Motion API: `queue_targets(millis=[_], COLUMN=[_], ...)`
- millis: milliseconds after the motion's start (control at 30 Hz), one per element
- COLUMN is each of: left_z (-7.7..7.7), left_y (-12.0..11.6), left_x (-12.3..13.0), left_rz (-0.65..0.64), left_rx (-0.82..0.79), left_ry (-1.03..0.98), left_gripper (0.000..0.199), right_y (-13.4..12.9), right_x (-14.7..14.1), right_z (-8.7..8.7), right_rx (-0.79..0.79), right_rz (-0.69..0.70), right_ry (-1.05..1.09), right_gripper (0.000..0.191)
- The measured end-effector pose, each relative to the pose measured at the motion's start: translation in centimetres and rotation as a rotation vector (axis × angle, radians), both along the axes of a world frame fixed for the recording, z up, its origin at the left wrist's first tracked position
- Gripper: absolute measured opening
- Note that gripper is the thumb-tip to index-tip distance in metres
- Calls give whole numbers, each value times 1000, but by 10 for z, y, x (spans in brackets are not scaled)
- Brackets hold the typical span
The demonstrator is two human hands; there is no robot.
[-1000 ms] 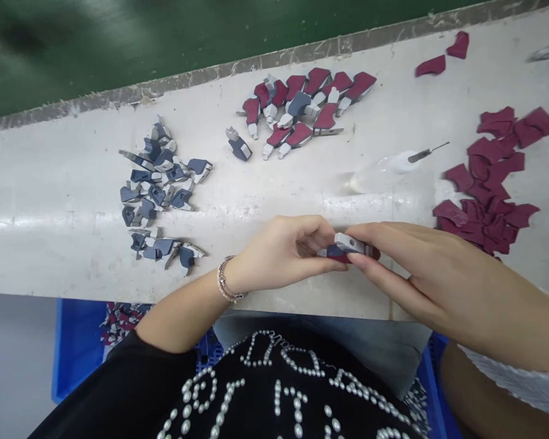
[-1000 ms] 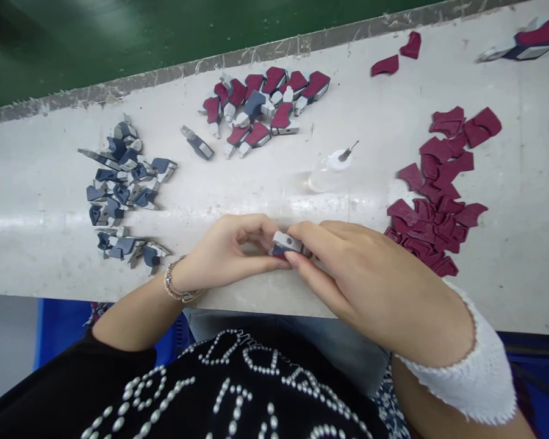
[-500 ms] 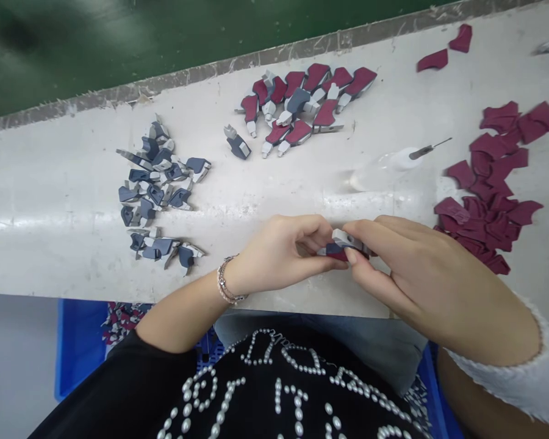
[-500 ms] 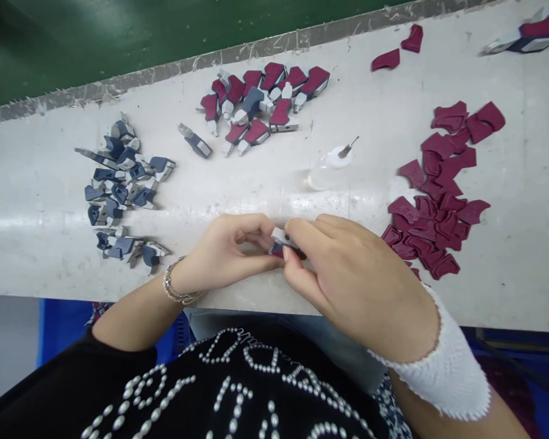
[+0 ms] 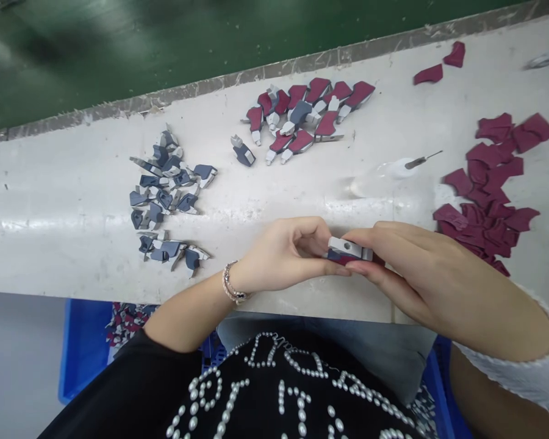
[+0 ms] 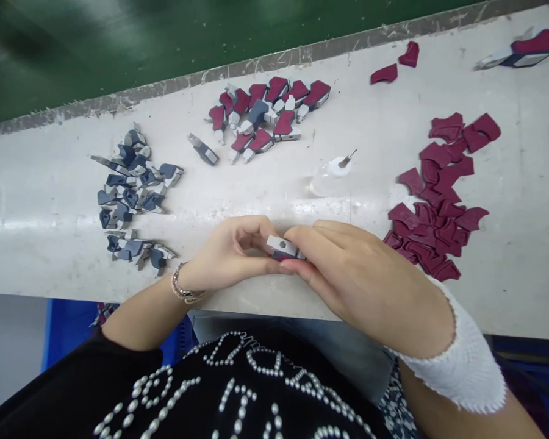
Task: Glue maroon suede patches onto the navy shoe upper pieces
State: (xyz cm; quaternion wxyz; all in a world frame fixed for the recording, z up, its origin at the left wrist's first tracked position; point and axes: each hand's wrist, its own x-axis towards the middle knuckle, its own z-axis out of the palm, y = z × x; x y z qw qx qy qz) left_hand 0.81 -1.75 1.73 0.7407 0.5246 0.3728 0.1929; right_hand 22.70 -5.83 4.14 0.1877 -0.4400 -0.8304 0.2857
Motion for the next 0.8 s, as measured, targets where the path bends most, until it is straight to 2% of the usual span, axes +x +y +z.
queue_targets(millis=[200, 333, 400, 467, 533, 633, 733, 800], left_z=[-4, -5, -5, -4, -1, 7, 16, 18], left_y=[0, 0, 9, 26, 51, 83, 94, 90], left_x=[-4, -2, 1, 5, 11, 21, 24, 17], left_rz=[-122, -69, 11, 165, 332, 402, 436, 560], left_rx=[56, 123, 150, 245, 430, 703, 855, 985], left_ry=[64, 65, 78, 149, 301, 566, 685, 748], left_gripper=[44, 42, 42, 44, 44, 38, 36, 35], right_y=[-1, 4, 5, 2, -1, -2, 10, 23], right_x=[-7, -9, -2, 10, 25, 46, 54, 51], right_z=[2, -2, -2, 1, 5, 6, -2, -8], right_rx=[-145, -100, -77, -71, -156, -351, -360, -329], right_rz=[7, -40, -89, -142, -221, -387, -505, -535], right_ry=[13, 23, 32, 35, 43, 45, 23, 16], right_gripper=[43, 39, 40, 43, 44, 46, 57, 65])
